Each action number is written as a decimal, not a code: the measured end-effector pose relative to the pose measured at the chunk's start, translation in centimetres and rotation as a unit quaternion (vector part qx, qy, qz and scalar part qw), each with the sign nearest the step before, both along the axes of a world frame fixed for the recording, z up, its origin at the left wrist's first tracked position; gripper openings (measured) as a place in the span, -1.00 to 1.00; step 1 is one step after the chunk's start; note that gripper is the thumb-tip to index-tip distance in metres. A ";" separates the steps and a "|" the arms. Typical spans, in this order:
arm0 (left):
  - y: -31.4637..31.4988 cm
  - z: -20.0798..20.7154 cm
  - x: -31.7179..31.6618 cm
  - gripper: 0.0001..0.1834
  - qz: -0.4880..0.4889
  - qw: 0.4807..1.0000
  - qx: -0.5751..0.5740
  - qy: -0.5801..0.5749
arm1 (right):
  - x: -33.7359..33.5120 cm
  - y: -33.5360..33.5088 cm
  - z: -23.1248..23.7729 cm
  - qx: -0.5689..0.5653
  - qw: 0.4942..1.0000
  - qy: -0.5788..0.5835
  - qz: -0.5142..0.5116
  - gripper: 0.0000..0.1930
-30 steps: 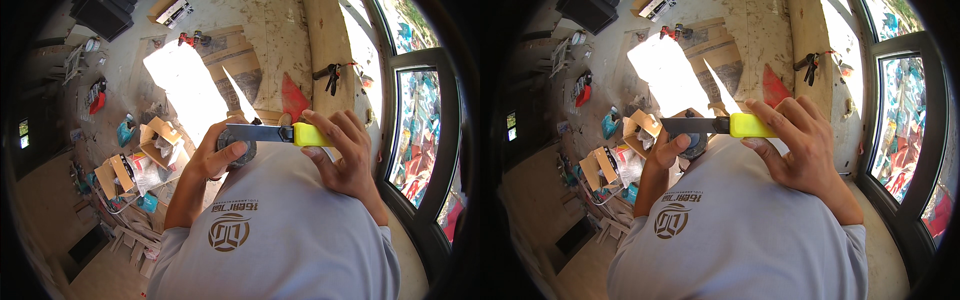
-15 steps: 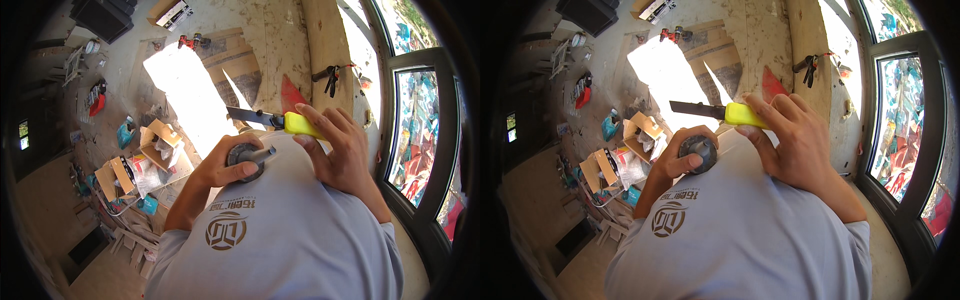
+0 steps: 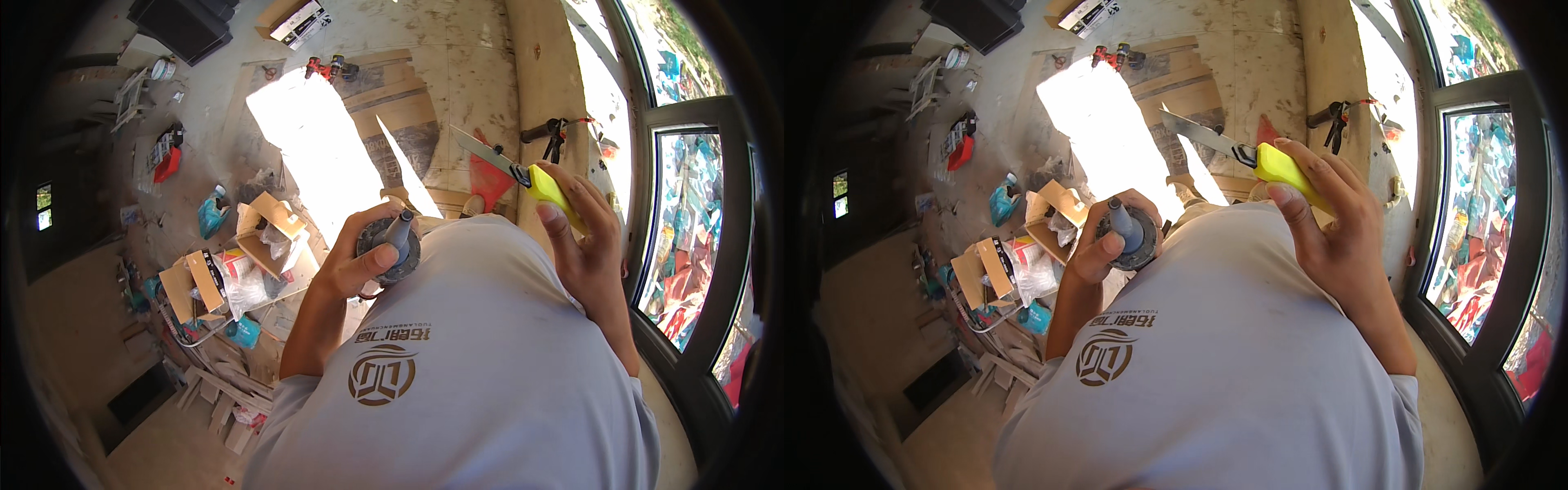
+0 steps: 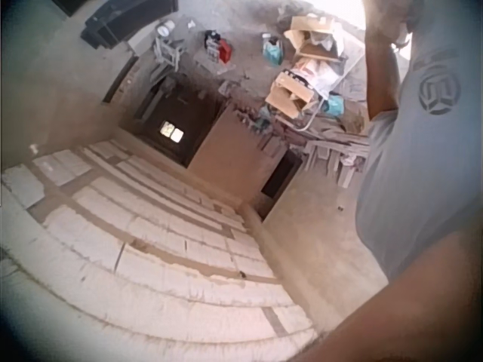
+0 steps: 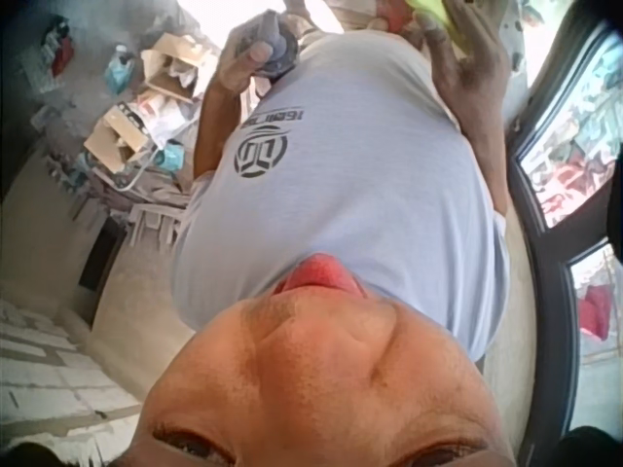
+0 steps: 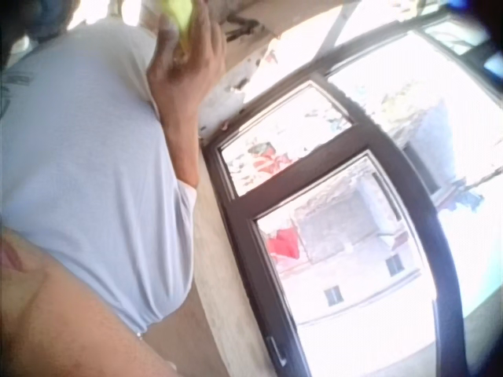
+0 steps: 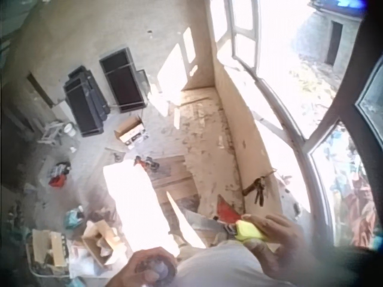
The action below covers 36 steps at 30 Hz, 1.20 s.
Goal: The person applies sealant to the perimeter of a window frame using a red caulking gun. They insert a white foam backer rod into the gap before applying the sealant bead. The person smooths the sealant with their finger and later uses a utility knife to trim excess material.
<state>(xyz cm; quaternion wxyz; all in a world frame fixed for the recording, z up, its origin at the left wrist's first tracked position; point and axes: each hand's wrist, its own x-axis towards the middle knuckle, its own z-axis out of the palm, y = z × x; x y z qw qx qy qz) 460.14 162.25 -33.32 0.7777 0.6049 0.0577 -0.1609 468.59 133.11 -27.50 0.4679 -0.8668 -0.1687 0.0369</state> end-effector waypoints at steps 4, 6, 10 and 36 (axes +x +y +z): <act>0.4 0.0 0.2 -0.05 -0.027 1.000 0.003 -0.006 | 0.0 0.2 0.3 0.013 1.000 0.022 0.000 -0.59; 0.2 0.0 0.0 -0.05 -0.015 1.000 0.005 -0.005 | -0.2 0.0 0.2 0.011 0.999 0.053 -0.003 -0.54; -0.1 -0.2 -0.4 -0.06 0.009 1.000 0.020 -0.017 | -0.2 -1.4 -2.5 0.015 1.000 -0.013 -0.024 -0.55; -1.5 1.1 0.0 -0.08 -0.063 0.995 0.059 0.041 | 1.3 -8.1 -17.7 0.473 0.707 0.508 -0.135 -0.52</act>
